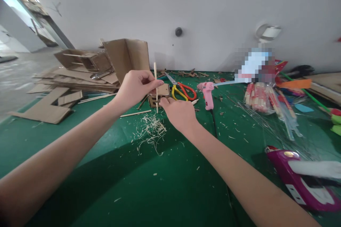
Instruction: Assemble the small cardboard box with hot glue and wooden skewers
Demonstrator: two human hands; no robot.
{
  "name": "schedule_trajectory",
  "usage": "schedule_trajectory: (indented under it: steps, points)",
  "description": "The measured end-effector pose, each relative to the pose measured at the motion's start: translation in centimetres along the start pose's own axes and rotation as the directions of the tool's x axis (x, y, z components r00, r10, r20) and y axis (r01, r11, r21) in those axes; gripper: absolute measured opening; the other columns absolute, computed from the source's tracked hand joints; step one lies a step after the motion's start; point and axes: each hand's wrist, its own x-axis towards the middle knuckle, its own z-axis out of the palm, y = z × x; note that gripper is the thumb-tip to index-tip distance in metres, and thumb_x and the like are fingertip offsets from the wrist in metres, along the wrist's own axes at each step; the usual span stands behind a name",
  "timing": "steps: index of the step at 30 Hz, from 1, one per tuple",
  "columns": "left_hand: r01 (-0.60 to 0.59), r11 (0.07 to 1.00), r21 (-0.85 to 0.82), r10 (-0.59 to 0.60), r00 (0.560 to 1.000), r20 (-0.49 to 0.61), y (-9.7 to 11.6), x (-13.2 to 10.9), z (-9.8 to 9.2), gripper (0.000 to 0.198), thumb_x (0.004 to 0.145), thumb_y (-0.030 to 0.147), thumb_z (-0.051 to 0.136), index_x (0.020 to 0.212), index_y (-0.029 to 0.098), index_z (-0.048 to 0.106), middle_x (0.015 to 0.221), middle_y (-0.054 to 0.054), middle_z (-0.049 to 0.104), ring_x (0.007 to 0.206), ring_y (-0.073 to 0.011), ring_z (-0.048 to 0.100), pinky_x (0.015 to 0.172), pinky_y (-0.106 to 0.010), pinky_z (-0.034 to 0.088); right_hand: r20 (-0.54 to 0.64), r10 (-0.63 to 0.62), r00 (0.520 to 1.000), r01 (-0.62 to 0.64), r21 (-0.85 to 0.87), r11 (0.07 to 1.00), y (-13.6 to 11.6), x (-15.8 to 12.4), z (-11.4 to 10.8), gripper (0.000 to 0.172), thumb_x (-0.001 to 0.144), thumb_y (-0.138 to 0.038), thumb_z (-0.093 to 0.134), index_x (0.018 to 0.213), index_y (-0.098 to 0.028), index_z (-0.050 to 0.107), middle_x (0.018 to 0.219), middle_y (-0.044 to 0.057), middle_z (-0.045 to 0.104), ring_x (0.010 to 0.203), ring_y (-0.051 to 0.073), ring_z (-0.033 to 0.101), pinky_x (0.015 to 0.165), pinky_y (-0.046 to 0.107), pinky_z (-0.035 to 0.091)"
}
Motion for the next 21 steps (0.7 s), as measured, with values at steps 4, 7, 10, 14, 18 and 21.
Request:
schedule_trajectory:
  steps: [4, 7, 10, 14, 18, 21]
  points:
    - [0.022, 0.997, -0.07, -0.021, 1.0, 0.008, -1.1, 0.3, -0.1, 0.032, 0.082, 0.034, 0.065, 0.058, 0.016, 0.054, 0.054, 0.001, 0.062, 0.054, -0.0104, 0.061, 0.055, -0.022, 0.045, 0.094, -0.084, 0.992, 0.077, 0.077, 0.994, 0.1, -0.3, 0.9, 0.035, 0.1, -0.035, 0.035, 0.088, -0.02, 0.064, 0.07, 0.003, 0.068, 0.052, 0.013, 0.053, 0.05, 0.03, 0.013]
    - [0.041, 0.993, -0.107, -0.039, 0.999, 0.028, -1.6, 0.5, -0.3, 0.032, 0.084, 0.033, 0.063, 0.058, 0.016, 0.055, 0.055, 0.0, 0.063, 0.056, -0.0116, 0.065, 0.055, -0.021, 0.047, 0.019, -0.072, 0.997, 0.07, 0.11, 0.992, 0.4, -0.2, 0.8, 0.04, 0.101, -0.038, 0.031, 0.09, -0.019, 0.065, 0.073, 0.002, 0.07, 0.055, 0.013, 0.056, 0.049, 0.029, 0.014]
    - [0.054, 0.989, -0.138, -0.043, 0.996, 0.08, -1.7, 0.4, -0.3, 0.032, 0.085, 0.032, 0.061, 0.059, 0.015, 0.056, 0.055, 0.0, 0.063, 0.056, -0.0117, 0.066, 0.053, -0.02, 0.048, -0.074, -0.052, 0.996, 0.067, 0.223, 0.973, 0.9, -0.5, 0.8, 0.04, 0.1, -0.037, 0.031, 0.094, -0.019, 0.066, 0.082, 0.003, 0.073, 0.06, 0.013, 0.06, 0.048, 0.028, 0.018]
    - [0.016, 0.992, -0.128, 0.002, 0.99, 0.141, -1.7, 0.3, -0.3, 0.033, 0.087, 0.031, 0.058, 0.059, 0.015, 0.06, 0.057, -0.001, 0.064, 0.057, -0.0106, 0.066, 0.059, -0.021, 0.051, -0.169, 0.027, 0.985, 0.042, 0.395, 0.918, 1.2, -1.3, 1.4, 0.032, 0.097, -0.031, 0.037, 0.102, -0.018, 0.065, 0.087, 0.004, 0.074, 0.067, 0.014, 0.064, 0.052, 0.026, 0.027]
    - [-0.01, 0.994, -0.108, 0.028, 0.985, 0.172, -1.7, 0.1, -0.3, 0.032, 0.089, 0.03, 0.055, 0.061, 0.015, 0.062, 0.061, -0.001, 0.066, 0.059, -0.0103, 0.065, 0.064, -0.022, 0.052, -0.142, 0.022, 0.99, 0.046, 0.454, 0.89, 1.3, -1.6, 1.9, 0.03, 0.095, -0.034, 0.04, 0.095, -0.017, 0.065, 0.074, 0.002, 0.071, 0.06, 0.013, 0.061, 0.051, 0.026, 0.028]
    - [-0.023, 0.995, -0.097, 0.04, 0.984, 0.175, -1.7, 0.0, -0.3, 0.033, 0.089, 0.029, 0.053, 0.06, 0.015, 0.062, 0.061, -0.001, 0.065, 0.061, -0.0106, 0.065, 0.064, -0.022, 0.052, -0.118, -0.045, 0.992, 0.093, 0.433, 0.897, 1.2, -1.5, 1.9, 0.031, 0.096, -0.035, 0.04, 0.092, -0.017, 0.064, 0.073, 0.003, 0.07, 0.061, 0.013, 0.061, 0.052, 0.027, 0.027]
